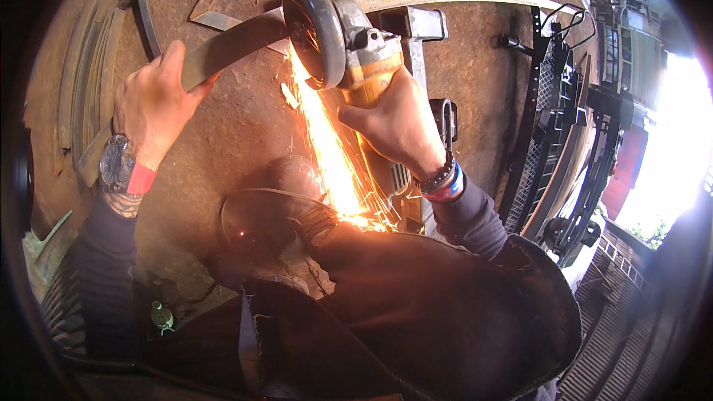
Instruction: The person uses an angle grinder to cut a curved metal bar into smaller segments. They measure the bar with a tape measure and mark it with a square and marker before cutting. The person repeats this process multiple times, creating several cut pieces.
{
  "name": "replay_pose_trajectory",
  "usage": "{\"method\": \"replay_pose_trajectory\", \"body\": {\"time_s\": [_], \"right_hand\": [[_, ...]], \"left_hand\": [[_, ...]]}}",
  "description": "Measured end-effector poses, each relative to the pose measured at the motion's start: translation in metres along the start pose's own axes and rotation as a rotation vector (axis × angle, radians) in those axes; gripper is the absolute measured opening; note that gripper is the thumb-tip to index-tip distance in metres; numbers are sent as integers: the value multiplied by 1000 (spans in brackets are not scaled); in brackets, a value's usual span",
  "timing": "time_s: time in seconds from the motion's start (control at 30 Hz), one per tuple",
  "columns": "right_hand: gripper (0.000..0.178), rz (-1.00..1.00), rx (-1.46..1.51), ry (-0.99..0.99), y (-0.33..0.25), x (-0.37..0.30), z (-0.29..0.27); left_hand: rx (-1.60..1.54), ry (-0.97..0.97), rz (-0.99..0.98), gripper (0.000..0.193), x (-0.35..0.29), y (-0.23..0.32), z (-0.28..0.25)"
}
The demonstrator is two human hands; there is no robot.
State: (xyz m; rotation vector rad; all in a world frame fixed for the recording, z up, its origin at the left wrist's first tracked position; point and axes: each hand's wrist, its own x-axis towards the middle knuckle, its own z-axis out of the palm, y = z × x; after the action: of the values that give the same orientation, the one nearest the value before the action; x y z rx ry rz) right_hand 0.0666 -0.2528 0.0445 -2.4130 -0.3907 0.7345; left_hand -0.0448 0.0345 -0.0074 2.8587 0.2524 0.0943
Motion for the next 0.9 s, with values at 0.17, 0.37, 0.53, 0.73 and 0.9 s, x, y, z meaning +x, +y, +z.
{"method": "replay_pose_trajectory", "body": {"time_s": [0.17,0.37,0.53,0.73,0.9], "right_hand": [[38,-33,0,36,-9,4,-1],[36,-54,-58,45,-31,19,-3],[37,-55,-19,78,-25,18,-2],[42,18,-47,20,-13,3,-3],[42,-14,-75,45,-15,-5,-3]], "left_hand": [[-5,-2,1,41,1,1,-1],[-16,11,0,41,1,0,1],[-14,19,-7,41,1,3,-2],[18,-7,-4,42,1,2,-2],[23,27,7,41,2,1,3]]}}
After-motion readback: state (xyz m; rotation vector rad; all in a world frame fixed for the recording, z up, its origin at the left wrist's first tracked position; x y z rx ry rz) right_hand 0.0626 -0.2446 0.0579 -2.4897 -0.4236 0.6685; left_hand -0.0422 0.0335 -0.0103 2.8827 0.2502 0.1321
